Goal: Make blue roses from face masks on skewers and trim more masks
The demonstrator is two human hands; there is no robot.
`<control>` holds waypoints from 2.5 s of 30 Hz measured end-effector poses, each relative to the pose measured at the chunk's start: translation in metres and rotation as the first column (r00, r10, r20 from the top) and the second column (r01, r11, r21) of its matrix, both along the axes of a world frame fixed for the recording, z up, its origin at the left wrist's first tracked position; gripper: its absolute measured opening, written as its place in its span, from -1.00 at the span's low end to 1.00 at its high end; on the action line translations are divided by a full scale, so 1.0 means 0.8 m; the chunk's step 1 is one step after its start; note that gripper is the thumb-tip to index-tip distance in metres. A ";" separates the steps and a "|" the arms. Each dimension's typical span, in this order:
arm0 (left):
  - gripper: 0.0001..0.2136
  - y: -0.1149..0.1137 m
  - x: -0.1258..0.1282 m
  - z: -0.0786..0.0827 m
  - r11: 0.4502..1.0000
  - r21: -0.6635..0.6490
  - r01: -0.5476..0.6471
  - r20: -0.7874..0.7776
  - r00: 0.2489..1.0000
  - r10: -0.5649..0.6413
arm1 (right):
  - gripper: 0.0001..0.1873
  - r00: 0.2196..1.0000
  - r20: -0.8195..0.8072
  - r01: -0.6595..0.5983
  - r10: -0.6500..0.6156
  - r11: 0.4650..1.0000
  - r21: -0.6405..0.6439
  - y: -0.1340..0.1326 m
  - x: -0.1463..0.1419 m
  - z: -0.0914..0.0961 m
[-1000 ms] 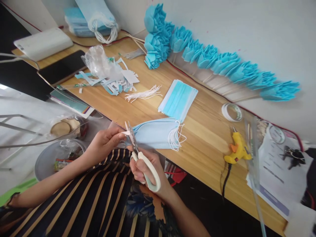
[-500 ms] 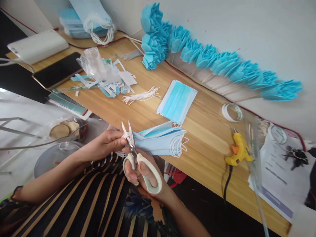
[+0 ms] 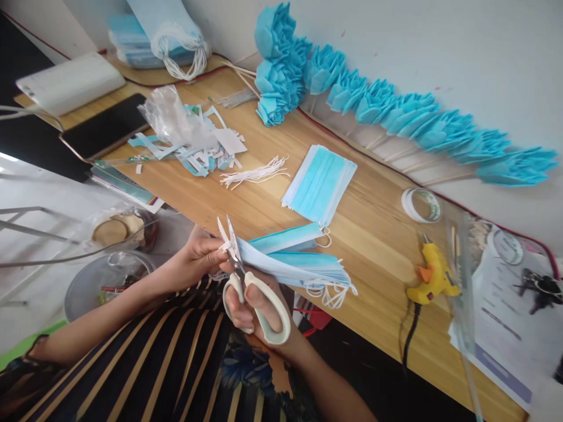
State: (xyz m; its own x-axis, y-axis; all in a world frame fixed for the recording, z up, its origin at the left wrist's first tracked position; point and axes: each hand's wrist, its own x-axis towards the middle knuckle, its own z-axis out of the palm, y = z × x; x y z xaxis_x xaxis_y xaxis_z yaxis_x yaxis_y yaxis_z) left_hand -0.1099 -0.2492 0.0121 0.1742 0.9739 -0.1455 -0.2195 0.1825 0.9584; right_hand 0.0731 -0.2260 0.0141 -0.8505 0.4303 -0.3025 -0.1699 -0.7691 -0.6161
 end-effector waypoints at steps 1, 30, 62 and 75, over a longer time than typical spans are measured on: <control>-0.46 0.000 0.000 -0.001 1.000 0.007 -0.010 0.005 1.000 0.010 | -0.50 1.000 0.015 0.001 -0.001 1.000 -0.003 0.000 0.000 0.000; -0.47 0.008 0.018 -0.032 0.961 -0.069 -0.270 -0.021 0.963 0.269 | -0.44 0.998 -0.037 0.061 -0.059 0.997 0.051 0.020 -0.017 -0.001; -0.75 -0.031 -0.017 -0.026 0.954 -0.200 -0.223 -0.296 0.942 0.158 | -0.53 0.755 0.413 0.001 -0.508 0.632 0.775 0.058 -0.006 0.015; -0.88 -0.030 0.012 -0.038 0.986 0.162 -0.032 -0.623 0.771 0.127 | -0.49 0.772 0.425 -0.106 -0.472 0.564 0.819 0.067 -0.010 0.016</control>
State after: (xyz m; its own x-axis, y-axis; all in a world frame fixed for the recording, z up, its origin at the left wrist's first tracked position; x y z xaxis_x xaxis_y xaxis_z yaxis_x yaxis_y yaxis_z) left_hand -0.1003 -0.2733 -0.0187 0.0106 0.9980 -0.0626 0.4338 0.0518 0.8995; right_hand 0.0653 -0.1725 0.0273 -0.5124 0.8495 -0.1261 0.3362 0.0634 -0.9396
